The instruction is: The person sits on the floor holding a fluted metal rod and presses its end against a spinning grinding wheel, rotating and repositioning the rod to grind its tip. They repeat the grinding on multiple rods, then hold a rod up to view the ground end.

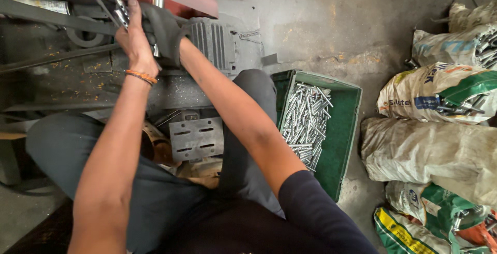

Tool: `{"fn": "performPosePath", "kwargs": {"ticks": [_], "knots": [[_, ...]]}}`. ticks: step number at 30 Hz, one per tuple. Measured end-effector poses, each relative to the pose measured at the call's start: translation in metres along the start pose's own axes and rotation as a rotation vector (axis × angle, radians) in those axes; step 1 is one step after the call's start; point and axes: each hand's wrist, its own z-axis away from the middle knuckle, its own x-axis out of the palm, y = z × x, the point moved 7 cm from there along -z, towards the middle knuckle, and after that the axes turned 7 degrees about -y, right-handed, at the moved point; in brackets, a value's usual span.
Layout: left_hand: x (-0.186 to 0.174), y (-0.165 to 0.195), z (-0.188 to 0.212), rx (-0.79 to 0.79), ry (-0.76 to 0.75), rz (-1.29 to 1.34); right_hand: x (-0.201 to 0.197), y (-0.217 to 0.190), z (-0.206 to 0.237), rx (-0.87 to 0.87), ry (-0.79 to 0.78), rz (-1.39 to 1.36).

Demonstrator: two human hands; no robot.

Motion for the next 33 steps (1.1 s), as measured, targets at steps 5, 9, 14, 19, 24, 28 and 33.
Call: {"fn": "performPosePath", "kwargs": {"ticks": [5, 9, 14, 19, 24, 28, 33], "knots": [[0.0, 0.001, 0.001, 0.013, -0.018, 0.068, -0.001, -0.004, -0.002, -0.009, 0.073, 0.16], [-0.005, 0.005, 0.003, 0.04, -0.019, 0.037, 0.004, 0.015, 0.0, 0.278, 0.138, -0.124], [-0.009, 0.003, 0.004, 0.048, 0.031, -0.059, 0.003, -0.001, 0.007, 0.066, 0.156, 0.027], [-0.004, -0.004, 0.005, 0.003, 0.003, -0.033, 0.0, -0.018, 0.008, -0.136, 0.154, 0.573], [-0.005, 0.002, 0.004, 0.059, 0.026, -0.076, 0.0, -0.005, -0.002, 0.048, 0.108, 0.468], [-0.003, 0.009, 0.003, 0.11, -0.017, -0.05, 0.001, -0.011, -0.005, 0.0, 0.104, 0.458], [-0.004, 0.013, 0.004, 0.129, 0.0, -0.118, 0.0, -0.021, -0.004, -0.148, 0.137, 0.581]]}}
